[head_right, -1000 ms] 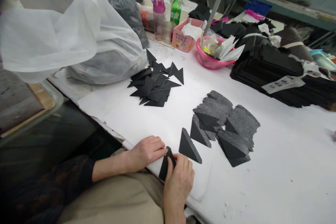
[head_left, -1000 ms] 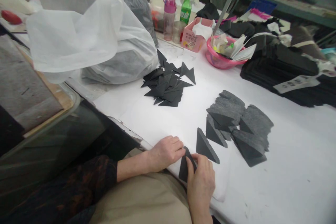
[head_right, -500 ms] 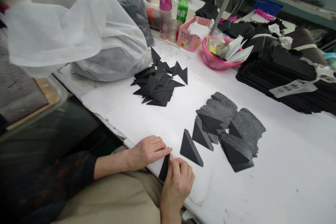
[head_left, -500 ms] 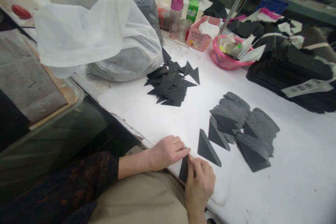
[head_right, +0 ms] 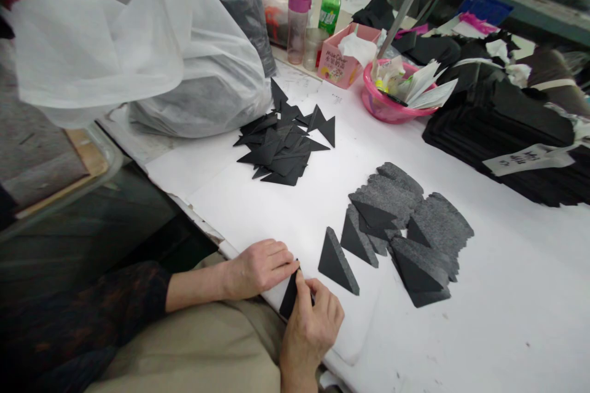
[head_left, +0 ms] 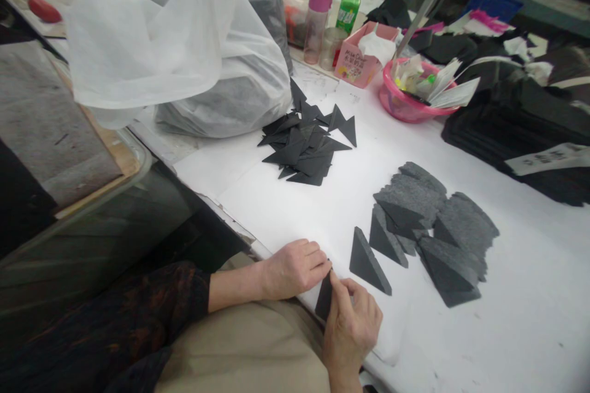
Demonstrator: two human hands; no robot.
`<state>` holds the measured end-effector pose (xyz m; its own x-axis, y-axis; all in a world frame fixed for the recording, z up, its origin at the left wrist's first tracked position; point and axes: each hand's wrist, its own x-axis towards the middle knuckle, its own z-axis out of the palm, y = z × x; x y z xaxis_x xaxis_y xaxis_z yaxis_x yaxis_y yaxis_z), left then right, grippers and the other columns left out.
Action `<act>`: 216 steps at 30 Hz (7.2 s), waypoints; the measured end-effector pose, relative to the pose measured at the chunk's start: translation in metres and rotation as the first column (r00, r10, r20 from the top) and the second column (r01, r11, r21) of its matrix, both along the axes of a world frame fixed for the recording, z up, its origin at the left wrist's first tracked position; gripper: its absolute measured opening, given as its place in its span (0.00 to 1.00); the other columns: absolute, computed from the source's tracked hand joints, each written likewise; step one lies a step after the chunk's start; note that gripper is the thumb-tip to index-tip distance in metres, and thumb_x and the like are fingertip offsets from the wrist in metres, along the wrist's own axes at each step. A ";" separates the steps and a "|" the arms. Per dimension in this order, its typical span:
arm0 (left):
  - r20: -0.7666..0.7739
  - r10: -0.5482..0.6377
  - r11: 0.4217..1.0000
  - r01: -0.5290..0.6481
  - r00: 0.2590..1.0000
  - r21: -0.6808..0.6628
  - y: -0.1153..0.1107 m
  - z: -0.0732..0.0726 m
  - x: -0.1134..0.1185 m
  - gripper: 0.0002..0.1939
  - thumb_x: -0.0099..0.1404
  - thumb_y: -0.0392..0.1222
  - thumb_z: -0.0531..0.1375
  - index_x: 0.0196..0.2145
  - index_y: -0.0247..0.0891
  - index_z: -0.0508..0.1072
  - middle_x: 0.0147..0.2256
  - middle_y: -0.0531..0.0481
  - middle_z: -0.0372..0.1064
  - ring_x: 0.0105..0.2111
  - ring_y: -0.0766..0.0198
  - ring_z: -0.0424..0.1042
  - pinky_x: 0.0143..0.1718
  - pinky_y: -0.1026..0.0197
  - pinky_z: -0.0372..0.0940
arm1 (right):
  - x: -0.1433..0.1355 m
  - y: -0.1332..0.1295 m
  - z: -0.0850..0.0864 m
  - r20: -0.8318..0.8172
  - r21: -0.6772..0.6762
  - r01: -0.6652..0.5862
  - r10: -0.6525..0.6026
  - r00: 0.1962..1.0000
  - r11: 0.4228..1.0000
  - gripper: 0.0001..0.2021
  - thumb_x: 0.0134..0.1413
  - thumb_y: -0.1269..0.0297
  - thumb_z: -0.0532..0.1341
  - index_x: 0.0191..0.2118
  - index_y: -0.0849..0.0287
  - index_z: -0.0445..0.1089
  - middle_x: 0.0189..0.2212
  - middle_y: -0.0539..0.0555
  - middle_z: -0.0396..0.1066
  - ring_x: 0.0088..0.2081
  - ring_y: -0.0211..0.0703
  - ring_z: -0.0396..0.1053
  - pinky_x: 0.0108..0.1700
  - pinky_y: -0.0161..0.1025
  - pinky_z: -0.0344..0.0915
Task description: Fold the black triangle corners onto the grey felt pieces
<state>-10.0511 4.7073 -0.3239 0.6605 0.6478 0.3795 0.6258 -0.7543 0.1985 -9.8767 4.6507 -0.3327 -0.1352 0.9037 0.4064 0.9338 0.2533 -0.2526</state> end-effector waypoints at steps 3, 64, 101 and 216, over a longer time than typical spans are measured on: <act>-0.006 0.008 1.000 -0.008 1.000 -0.004 -0.001 -0.001 0.001 0.07 0.70 0.32 0.53 0.39 0.32 0.71 0.33 0.47 0.67 0.35 0.61 0.66 0.35 0.58 0.64 | -0.001 0.001 0.001 0.007 -0.020 -0.006 0.006 1.000 1.000 0.09 0.61 0.67 0.58 0.44 0.51 0.74 0.35 0.53 0.71 0.38 0.42 0.65 0.43 0.42 0.57; -0.085 -0.252 0.967 0.254 0.964 0.019 0.017 0.006 -0.010 0.12 0.72 0.32 0.51 0.49 0.30 0.69 0.46 0.41 0.71 0.50 0.58 0.68 0.52 0.54 0.66 | 0.003 -0.009 -0.001 -0.001 -0.097 -0.011 0.011 1.000 0.995 0.15 0.65 0.68 0.50 0.50 0.55 0.71 0.39 0.56 0.70 0.43 0.45 0.62 0.46 0.43 0.58; -0.119 -0.169 0.985 0.171 0.978 0.010 0.003 0.018 0.000 0.13 0.71 0.34 0.52 0.51 0.33 0.68 0.45 0.39 0.71 0.52 0.54 0.68 0.51 0.52 0.67 | 0.025 -0.019 0.005 -0.081 -0.095 -0.043 0.035 0.996 0.995 0.09 0.62 0.64 0.57 0.45 0.56 0.71 0.37 0.53 0.73 0.42 0.43 0.67 0.56 0.47 0.59; -0.048 -0.281 0.959 0.282 0.959 0.018 -0.008 0.007 0.029 0.09 0.71 0.35 0.55 0.47 0.32 0.70 0.42 0.43 0.70 0.48 0.57 0.69 0.51 0.56 0.67 | 0.036 -0.041 -0.001 -0.137 -0.015 0.074 -0.075 0.988 0.997 0.07 0.59 0.69 0.61 0.43 0.59 0.71 0.35 0.53 0.73 0.44 0.42 0.69 0.57 0.49 0.64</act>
